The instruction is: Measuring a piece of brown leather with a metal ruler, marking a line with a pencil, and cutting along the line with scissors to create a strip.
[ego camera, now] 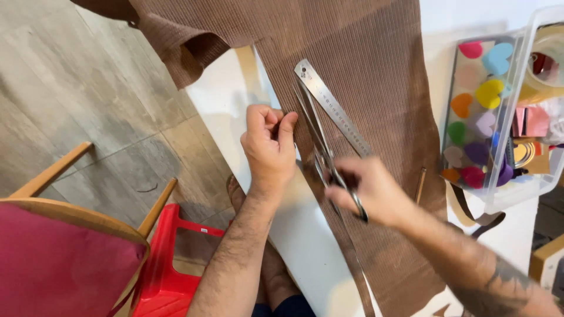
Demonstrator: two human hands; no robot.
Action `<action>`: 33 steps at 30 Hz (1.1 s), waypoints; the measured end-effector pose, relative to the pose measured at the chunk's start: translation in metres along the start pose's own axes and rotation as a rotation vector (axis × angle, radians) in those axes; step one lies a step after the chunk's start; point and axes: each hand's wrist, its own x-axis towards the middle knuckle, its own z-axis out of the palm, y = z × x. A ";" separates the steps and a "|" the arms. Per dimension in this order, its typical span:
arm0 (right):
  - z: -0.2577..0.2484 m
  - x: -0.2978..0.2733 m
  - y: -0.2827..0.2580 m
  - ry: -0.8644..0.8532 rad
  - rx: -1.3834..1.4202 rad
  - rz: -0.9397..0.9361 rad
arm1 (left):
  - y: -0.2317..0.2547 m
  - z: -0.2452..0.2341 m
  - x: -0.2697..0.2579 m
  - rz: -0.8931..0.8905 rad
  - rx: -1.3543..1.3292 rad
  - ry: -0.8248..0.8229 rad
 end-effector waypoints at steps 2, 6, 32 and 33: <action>0.020 -0.052 0.035 0.022 0.195 0.107 | -0.005 0.006 -0.010 0.131 0.105 0.052; 0.055 -0.125 0.071 0.014 0.405 0.208 | 0.001 0.009 -0.021 0.214 0.133 0.040; 0.212 0.051 -0.118 0.589 0.822 0.262 | 0.070 -0.074 0.220 0.857 0.924 -0.888; 0.211 0.058 -0.132 0.602 0.851 0.293 | 0.070 -0.077 0.223 0.855 0.920 -0.934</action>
